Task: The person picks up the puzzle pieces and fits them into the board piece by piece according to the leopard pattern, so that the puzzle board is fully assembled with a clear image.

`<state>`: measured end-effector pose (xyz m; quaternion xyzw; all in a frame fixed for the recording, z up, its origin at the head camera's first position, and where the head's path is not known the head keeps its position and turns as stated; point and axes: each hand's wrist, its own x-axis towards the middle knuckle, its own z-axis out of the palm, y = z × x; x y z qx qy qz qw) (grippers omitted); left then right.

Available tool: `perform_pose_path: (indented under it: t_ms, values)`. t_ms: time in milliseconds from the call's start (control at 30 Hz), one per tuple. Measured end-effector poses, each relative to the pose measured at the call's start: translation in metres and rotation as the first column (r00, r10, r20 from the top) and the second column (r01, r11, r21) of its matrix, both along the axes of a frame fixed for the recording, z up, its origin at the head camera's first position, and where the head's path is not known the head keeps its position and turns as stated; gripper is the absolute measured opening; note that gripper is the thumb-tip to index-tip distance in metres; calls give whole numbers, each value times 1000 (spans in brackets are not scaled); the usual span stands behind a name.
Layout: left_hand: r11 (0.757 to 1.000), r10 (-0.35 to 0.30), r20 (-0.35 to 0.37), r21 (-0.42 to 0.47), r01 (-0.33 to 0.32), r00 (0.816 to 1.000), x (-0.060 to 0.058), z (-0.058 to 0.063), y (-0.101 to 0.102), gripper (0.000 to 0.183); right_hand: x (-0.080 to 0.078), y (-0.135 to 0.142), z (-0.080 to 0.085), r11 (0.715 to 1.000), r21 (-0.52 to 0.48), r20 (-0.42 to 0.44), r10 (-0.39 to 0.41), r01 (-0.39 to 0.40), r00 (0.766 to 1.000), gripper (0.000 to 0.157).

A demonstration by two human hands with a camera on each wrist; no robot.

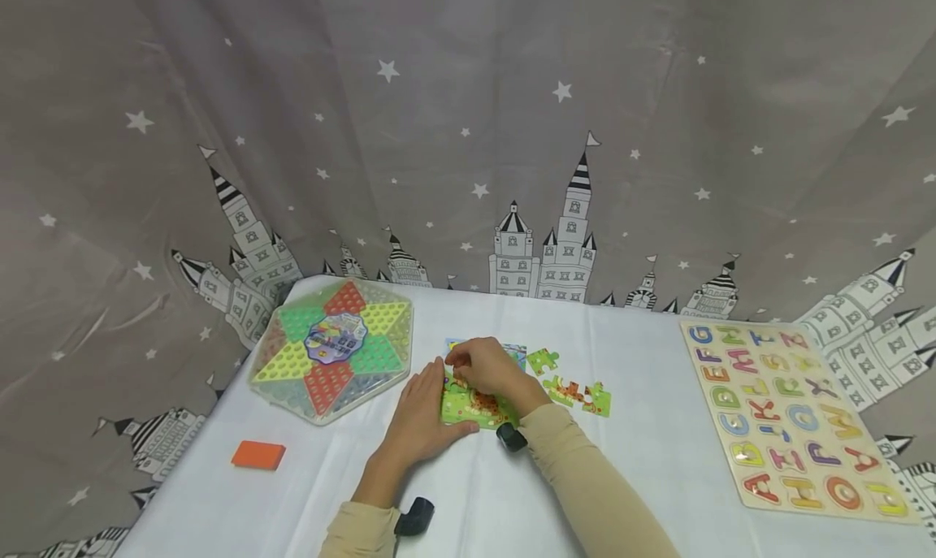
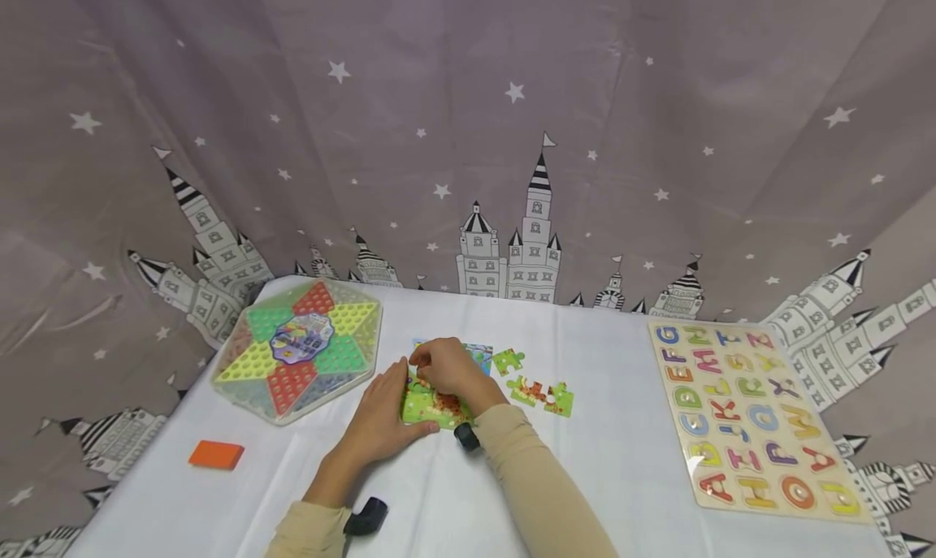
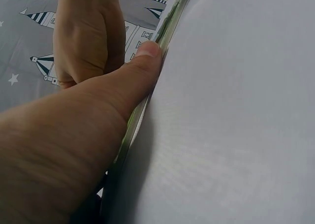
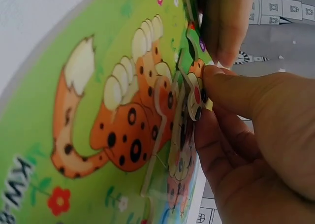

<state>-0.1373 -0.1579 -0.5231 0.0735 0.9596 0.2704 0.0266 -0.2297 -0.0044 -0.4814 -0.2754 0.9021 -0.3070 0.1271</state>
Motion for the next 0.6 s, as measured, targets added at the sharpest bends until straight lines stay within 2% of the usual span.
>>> perform_pose_path:
  t_ms: [267, 600]
  values:
    - [1000, -2, 20, -13, 2, 1000, 0, -1, 0, 122, 6, -6, 0, 996, 66, 6, -54, 53, 999, 22]
    - [999, -14, 7, -49, 14, 1000, -1, -2, -1, 118, 13, -15, -2, 981, 92, 5, -174, 173, 985, 18]
